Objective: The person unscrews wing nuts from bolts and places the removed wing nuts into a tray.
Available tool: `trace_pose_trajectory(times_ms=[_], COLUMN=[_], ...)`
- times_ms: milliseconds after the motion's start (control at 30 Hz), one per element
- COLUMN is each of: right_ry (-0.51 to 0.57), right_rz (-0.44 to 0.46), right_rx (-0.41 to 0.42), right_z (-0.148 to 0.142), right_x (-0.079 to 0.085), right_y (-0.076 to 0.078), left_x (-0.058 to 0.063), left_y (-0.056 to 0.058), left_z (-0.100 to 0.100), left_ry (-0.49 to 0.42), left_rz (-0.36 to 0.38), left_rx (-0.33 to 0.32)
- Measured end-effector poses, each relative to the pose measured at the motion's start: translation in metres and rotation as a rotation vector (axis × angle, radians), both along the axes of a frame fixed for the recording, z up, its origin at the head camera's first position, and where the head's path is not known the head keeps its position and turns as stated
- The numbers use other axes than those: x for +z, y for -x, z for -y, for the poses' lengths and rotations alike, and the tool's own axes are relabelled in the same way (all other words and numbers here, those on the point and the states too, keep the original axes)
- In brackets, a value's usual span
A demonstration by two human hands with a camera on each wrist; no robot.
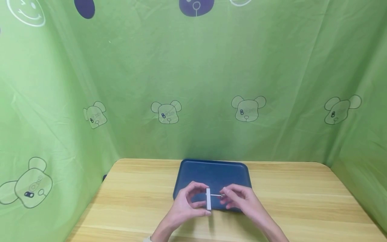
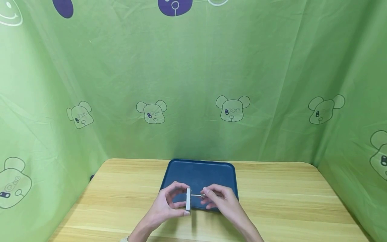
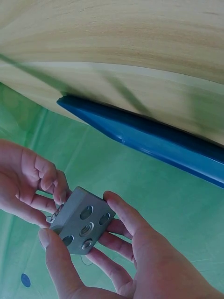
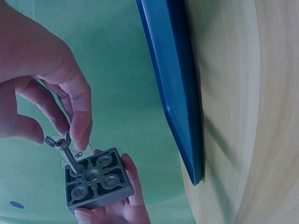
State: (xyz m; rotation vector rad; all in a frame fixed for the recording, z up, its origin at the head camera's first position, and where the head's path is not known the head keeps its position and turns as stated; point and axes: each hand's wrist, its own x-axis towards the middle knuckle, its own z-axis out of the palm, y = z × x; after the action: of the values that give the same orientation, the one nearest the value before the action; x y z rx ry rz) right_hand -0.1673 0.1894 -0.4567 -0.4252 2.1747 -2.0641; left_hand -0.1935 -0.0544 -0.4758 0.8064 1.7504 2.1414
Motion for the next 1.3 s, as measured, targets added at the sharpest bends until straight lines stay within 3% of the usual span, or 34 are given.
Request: trace_pose_trajectory(times_ms=[633,1300], right_ry=[0.041,-0.007], right_rz=[0.050,0.014], right_rx=[-0.041,-0.039], right_z=[0.0016,0.0001], right_x=[0.0038,0.0032], right_y=[-0.0009,-0.0018], left_x=[-0.0013,-0.0007], left_y=[-0.0001,-0.0001], left_z=[0.0000,-0.0007], left_ry=[-0.015,-0.007], left_rz=[-0.017,-0.007], left_rx=[-0.001,-0.008])
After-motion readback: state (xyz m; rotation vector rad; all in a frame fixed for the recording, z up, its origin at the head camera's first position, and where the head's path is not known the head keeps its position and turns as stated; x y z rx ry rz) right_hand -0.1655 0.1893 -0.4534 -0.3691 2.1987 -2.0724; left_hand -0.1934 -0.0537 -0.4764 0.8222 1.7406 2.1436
